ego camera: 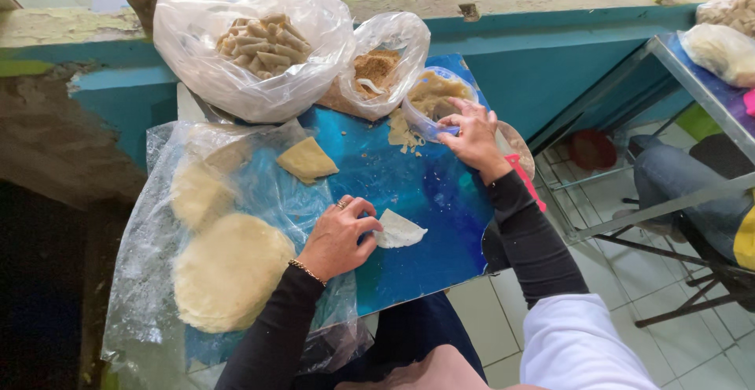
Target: The person sits at a small blue table and folds triangular pastry wrappers around a filling by hand, pinching the edges closed and placing the finished filled pastry into a plastic-lined container with others. They take filling from a bag and wrappers from a stack, repeating the folding cycle.
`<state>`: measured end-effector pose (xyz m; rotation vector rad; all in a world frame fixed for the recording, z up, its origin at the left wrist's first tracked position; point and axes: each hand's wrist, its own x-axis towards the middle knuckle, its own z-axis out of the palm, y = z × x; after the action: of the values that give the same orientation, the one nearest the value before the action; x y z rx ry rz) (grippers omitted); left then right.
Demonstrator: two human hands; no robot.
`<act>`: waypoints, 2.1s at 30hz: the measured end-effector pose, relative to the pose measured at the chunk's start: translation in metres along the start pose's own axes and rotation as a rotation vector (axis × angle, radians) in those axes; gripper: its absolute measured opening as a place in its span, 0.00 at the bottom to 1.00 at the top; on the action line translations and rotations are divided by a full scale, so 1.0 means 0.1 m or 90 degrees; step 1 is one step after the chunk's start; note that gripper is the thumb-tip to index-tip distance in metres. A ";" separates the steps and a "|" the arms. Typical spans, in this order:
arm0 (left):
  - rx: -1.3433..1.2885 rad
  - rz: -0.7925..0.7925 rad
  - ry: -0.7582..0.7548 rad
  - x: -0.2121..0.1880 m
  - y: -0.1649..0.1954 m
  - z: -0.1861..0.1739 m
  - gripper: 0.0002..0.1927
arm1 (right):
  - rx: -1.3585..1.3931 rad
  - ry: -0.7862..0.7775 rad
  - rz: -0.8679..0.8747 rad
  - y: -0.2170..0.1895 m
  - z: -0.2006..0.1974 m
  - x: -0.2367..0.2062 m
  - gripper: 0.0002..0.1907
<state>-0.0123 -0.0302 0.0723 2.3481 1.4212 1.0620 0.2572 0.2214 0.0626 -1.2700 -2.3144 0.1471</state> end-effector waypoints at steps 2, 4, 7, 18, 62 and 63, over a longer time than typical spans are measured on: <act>0.001 -0.003 -0.004 0.00 -0.01 0.00 0.06 | 0.112 0.014 0.033 0.02 0.05 -0.02 0.15; 0.001 -0.012 -0.012 0.00 -0.02 0.00 0.06 | 0.270 0.024 0.088 -0.01 0.02 -0.06 0.19; -0.005 -0.017 -0.012 0.00 -0.02 0.00 0.07 | 0.291 0.054 0.038 -0.16 -0.11 -0.14 0.22; 0.014 -0.012 -0.021 0.01 -0.02 0.00 0.10 | -0.092 -0.034 -0.337 -1.27 -0.37 -0.93 0.28; 0.020 -0.042 0.040 0.01 -0.05 0.04 0.11 | -0.106 0.060 -0.207 -0.92 0.11 1.12 0.09; 0.024 -0.040 0.045 0.01 -0.05 0.04 0.10 | -0.136 0.012 -0.177 -0.94 0.20 1.29 0.10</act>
<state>-0.0134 -0.0264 0.0674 2.2969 1.5421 1.1208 0.1187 0.2766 0.1224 -1.0226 -2.5127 -0.2095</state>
